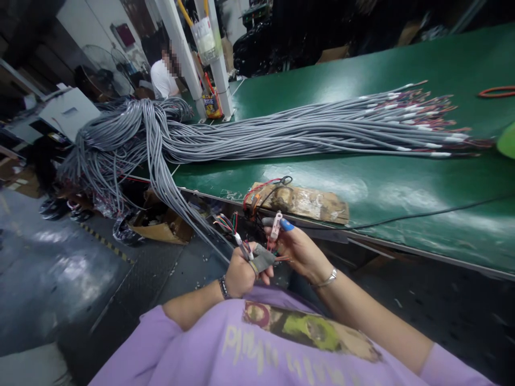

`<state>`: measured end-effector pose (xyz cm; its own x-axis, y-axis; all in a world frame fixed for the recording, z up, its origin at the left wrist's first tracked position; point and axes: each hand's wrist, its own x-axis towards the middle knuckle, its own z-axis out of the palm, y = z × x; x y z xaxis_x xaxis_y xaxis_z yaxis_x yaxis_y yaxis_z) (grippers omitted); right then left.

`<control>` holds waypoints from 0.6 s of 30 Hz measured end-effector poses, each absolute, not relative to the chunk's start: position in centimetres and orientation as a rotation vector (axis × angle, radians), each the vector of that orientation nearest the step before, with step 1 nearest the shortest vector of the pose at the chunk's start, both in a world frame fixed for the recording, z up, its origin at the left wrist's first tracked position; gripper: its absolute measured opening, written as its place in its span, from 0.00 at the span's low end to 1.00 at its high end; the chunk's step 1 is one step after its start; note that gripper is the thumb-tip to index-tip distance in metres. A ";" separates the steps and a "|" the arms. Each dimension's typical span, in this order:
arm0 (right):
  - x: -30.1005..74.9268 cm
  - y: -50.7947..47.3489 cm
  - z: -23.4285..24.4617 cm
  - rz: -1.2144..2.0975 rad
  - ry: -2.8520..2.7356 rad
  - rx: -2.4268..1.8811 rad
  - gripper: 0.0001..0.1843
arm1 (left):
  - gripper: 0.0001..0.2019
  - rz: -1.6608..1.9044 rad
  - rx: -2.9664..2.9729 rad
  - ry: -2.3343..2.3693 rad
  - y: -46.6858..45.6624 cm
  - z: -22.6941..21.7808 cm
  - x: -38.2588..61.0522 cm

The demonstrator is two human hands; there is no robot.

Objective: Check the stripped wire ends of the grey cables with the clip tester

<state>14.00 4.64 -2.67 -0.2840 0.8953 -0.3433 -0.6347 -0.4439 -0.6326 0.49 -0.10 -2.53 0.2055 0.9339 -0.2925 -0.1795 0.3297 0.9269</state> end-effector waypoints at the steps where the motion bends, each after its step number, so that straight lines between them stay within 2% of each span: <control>1: 13.9 4.6 -2.7 1.880 -0.461 -0.841 0.26 | 0.23 0.967 0.913 1.082 -0.1 -2.6 0.6; 5: 13.9 4.8 -3.0 1.894 -0.427 -0.890 0.27 | 0.23 1.009 0.908 1.105 0.1 -2.6 1.0; 18: 14.4 5.1 -3.0 1.977 -0.441 -0.805 0.14 | 0.24 0.989 0.861 1.145 0.6 -1.8 1.7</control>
